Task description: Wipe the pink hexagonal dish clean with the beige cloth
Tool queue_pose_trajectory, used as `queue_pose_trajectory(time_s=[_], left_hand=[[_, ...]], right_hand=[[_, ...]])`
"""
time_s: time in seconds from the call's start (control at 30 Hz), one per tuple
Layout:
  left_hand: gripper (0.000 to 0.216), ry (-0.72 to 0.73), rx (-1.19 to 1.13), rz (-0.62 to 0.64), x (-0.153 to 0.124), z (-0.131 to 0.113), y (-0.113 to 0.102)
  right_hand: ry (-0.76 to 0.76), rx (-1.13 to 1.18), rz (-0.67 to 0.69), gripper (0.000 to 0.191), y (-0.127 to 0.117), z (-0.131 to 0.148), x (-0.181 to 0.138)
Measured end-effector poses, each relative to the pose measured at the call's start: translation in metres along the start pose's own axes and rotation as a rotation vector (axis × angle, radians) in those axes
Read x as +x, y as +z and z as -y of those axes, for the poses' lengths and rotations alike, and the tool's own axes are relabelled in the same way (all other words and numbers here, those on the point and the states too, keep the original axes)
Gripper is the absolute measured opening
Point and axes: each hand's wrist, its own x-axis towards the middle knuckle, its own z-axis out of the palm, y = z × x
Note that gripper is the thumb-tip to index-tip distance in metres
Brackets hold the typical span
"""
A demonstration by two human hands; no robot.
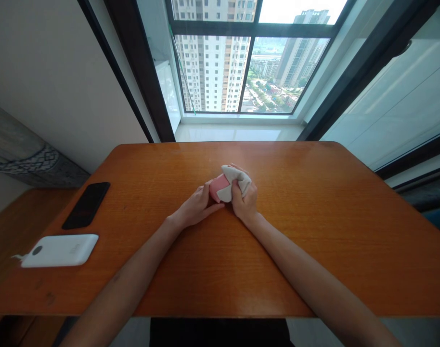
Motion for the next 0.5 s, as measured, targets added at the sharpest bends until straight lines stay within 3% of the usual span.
queue_pose_trajectory(time_s=[0.17,0.23,0.37,0.5], left_hand=[[0.056,0.05,0.065,0.034,0.0039,-0.0022,0.0],[0.052,0.025,0.014,-0.009,0.0027,-0.0046,-0.0018],[0.067,-0.047,-0.165,-0.069,-0.0015,-0.0074,-0.0041],[0.07,-0.053,-0.146,-0.076,-0.0026,-0.0083,-0.0027]], right_hand=[[-0.338,-0.239,0.162,0.057,-0.01,0.0056,0.001],[-0.369,-0.268,0.204,0.063,-0.0103,0.0064,0.0012],[-0.393,-0.276,0.21,0.064,-0.0078,0.0068,0.002],[-0.378,-0.268,0.199,0.059,-0.0083,0.0086,0.0031]])
